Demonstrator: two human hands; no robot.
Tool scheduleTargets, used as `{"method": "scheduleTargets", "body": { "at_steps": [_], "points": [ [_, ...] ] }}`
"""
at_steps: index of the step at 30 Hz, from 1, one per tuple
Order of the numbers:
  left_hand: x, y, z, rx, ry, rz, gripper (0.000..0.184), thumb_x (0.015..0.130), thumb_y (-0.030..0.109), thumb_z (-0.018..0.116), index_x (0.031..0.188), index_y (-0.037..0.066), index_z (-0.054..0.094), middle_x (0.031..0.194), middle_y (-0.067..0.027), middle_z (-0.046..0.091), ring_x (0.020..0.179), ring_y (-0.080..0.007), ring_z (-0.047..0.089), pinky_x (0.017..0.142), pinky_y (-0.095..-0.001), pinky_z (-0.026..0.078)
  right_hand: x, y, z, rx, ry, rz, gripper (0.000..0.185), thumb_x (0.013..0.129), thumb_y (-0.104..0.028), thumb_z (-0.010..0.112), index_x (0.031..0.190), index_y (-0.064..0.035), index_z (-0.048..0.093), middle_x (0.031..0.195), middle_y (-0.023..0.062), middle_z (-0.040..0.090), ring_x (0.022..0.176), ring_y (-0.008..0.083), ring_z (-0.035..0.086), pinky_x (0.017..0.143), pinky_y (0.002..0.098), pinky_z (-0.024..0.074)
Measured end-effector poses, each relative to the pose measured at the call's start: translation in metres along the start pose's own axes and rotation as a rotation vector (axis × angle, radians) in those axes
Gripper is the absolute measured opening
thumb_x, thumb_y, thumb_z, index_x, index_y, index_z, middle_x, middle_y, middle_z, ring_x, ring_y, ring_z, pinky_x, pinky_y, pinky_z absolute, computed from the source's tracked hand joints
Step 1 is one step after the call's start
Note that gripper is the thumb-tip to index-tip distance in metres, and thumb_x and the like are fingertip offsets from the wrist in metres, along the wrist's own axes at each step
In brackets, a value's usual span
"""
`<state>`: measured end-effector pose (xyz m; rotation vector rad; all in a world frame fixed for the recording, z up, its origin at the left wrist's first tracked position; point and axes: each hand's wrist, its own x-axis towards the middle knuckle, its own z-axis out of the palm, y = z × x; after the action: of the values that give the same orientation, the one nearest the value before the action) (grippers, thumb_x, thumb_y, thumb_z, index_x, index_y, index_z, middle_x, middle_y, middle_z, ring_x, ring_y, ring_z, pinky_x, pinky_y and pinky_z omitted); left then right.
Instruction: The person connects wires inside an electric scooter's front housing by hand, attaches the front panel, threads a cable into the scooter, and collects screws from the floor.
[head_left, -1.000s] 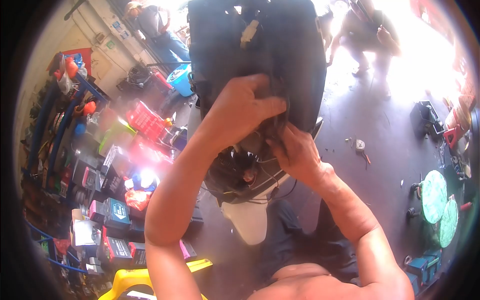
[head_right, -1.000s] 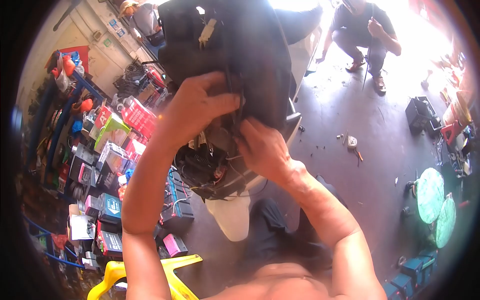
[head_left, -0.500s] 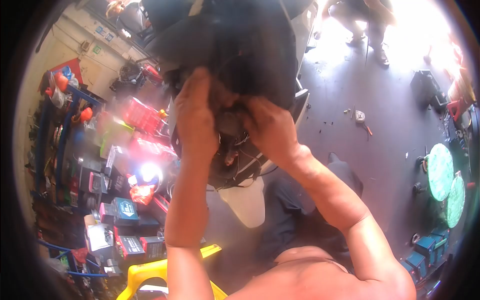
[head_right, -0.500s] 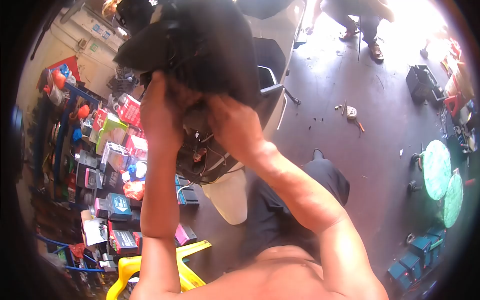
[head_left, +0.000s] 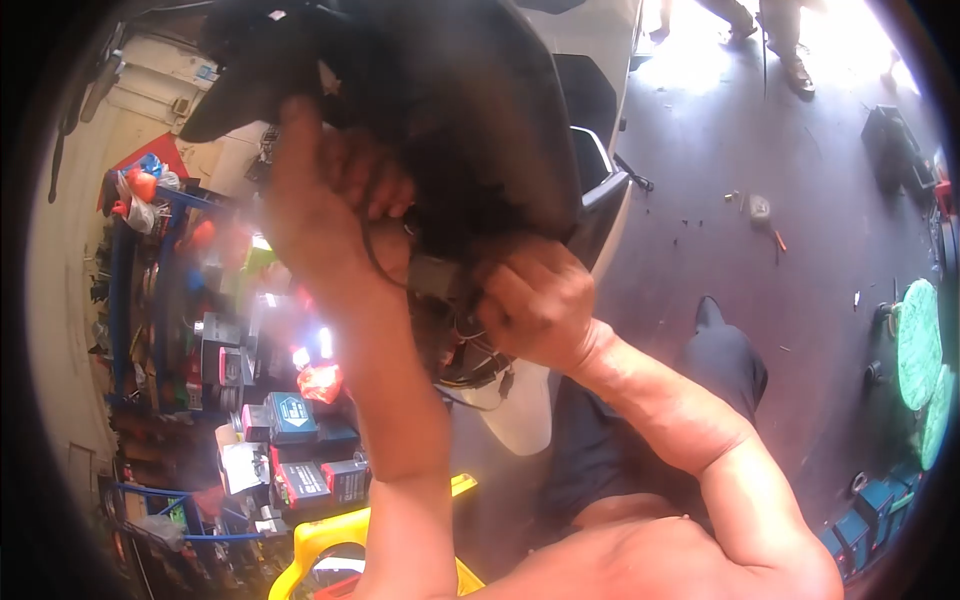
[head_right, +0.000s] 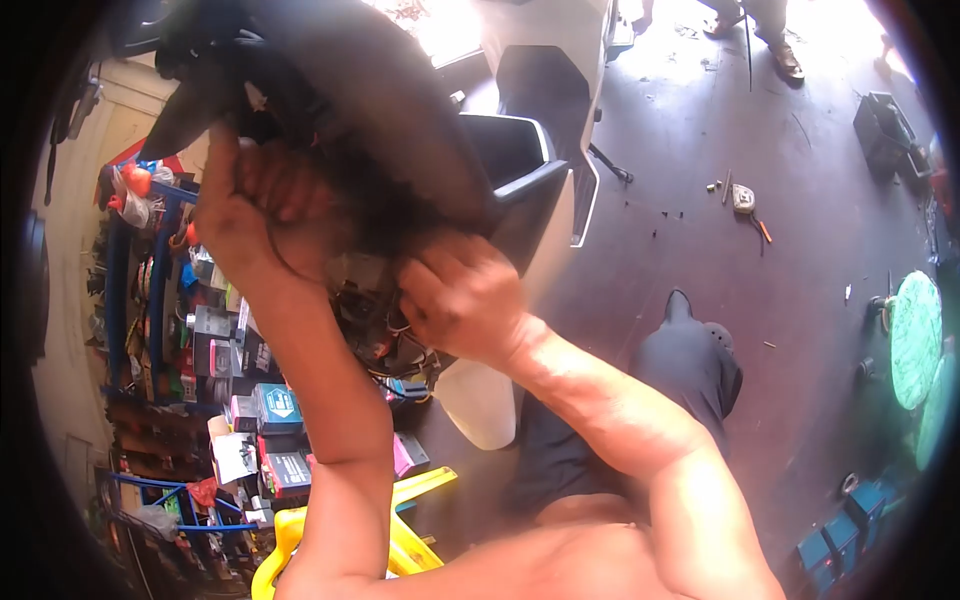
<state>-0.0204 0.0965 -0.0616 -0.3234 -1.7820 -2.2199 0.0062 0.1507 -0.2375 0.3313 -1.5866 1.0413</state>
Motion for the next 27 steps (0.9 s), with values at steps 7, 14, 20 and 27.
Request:
{"method": "scheduleTargets", "body": {
  "at_steps": [7, 14, 20, 27],
  "points": [
    [0.016, 0.019, 0.01, 0.048, -0.254, 0.111, 0.049, 0.097, 0.036, 0.056, 0.057, 0.017, 0.035, 0.05, 0.0034, 0.027, 0.042, -0.0109, 0.023, 0.043, -0.0294, 0.023, 0.001, -0.001, -0.004, -0.017, -0.065, 0.047, 0.021, 0.061, -0.004, 0.064, 0.081, -0.0083, 0.064, 0.09, 0.0076, 0.069, 0.081, 0.0266, 0.066, 0.072, 0.0371, 0.0529],
    [0.001, -0.034, -0.017, -0.064, -0.034, 0.012, 0.03, 0.096, 0.032, 0.054, 0.074, 0.015, 0.044, 0.063, 0.0008, 0.035, 0.054, -0.0127, 0.035, 0.052, -0.029, 0.031, -0.001, -0.007, -0.012, 0.029, -0.216, 0.084, 0.019, 0.062, -0.006, 0.066, 0.08, -0.0081, 0.061, 0.084, 0.0068, 0.062, 0.077, 0.0266, 0.061, 0.069, 0.0378, 0.0503],
    [-0.014, -0.06, -0.039, 0.105, -0.007, 0.085, 0.027, 0.094, 0.035, 0.049, 0.078, 0.014, 0.046, 0.062, 0.0009, 0.031, 0.054, -0.0141, 0.032, 0.051, -0.0296, 0.03, 0.0, -0.003, -0.014, 0.03, -0.129, 0.043, 0.013, 0.066, -0.01, 0.065, 0.075, -0.0092, 0.057, 0.078, 0.007, 0.058, 0.072, 0.0259, 0.058, 0.065, 0.0373, 0.0483],
    [0.006, -0.024, -0.036, 0.018, -0.025, 0.157, 0.033, 0.096, 0.033, 0.047, 0.069, 0.014, 0.044, 0.054, 0.0026, 0.027, 0.044, -0.012, 0.025, 0.042, -0.0278, 0.023, -0.009, 0.002, -0.009, 0.043, -0.103, -0.012, 0.011, 0.068, -0.014, 0.064, 0.073, -0.0109, 0.055, 0.078, 0.0064, 0.059, 0.069, 0.0242, 0.058, 0.061, 0.0367, 0.0458]
  ]
}}
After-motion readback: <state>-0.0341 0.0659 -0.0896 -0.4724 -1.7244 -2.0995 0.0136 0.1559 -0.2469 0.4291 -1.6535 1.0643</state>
